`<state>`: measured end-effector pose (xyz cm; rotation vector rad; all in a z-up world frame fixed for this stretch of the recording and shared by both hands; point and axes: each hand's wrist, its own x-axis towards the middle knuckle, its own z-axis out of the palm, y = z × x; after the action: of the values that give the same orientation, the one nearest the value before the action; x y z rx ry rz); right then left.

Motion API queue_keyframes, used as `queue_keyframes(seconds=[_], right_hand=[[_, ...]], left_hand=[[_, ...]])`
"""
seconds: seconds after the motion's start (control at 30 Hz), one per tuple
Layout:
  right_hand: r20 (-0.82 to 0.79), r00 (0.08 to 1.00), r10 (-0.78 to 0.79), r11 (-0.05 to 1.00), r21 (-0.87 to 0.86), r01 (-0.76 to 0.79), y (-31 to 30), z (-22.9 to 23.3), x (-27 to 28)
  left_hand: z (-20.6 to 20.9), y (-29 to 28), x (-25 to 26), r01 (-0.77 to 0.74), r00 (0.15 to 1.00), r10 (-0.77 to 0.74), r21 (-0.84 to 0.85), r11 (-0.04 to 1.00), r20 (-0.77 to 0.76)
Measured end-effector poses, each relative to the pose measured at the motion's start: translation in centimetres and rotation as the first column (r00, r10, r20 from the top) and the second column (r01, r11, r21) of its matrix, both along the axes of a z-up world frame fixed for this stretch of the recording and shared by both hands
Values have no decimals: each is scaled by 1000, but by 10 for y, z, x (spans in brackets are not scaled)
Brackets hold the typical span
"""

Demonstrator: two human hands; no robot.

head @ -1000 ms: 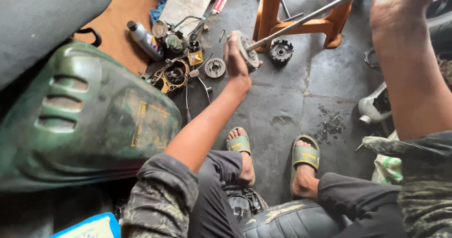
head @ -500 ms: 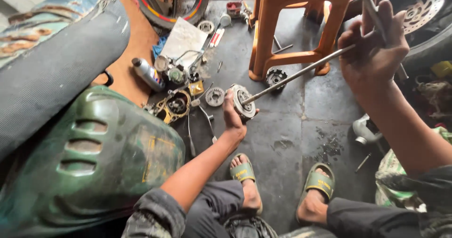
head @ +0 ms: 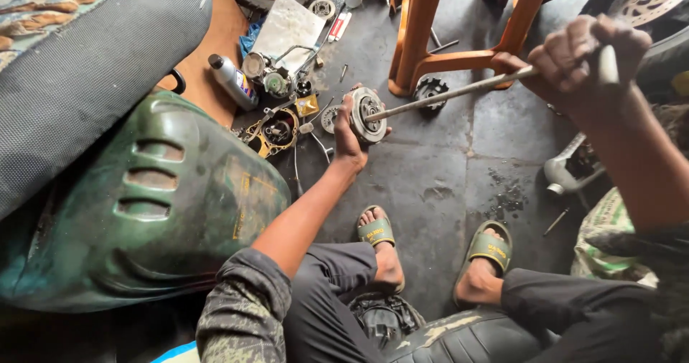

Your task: Assembling and repairing a motorcycle clutch assembly using a T-wrench.

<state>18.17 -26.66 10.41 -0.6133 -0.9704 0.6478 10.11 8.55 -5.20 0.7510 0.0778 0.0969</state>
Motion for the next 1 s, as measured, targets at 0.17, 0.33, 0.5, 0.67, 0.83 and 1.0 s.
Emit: queue_keyframes(seconds=[0.17,0.33,0.5,0.67,0.83,1.0], right_hand=[[116,986,120,942,-326,-77,11,39,-26],[177,972,158,649,-760,33,-24,18,5],[442,895,-66,150,-882,446,-46,10,4],[783,594,-184,102,-586,804,-16,35,-36],[904,298,-305,52,-296,954,-4,30,-59],[848,93,-522,15,-100,995,-63,-50,-15]], left_hand=[[5,19,-12,-63,991,54,77,995,122],[16,28,-15,-126,973,93,144,982,213],[29,22,-18,-180,973,138,232,956,186],[23,14,-18,-170,976,122,277,946,182],[19,3,-16,-143,988,123,251,957,96],[21,-4,-20,-45,998,48,59,997,-45]])
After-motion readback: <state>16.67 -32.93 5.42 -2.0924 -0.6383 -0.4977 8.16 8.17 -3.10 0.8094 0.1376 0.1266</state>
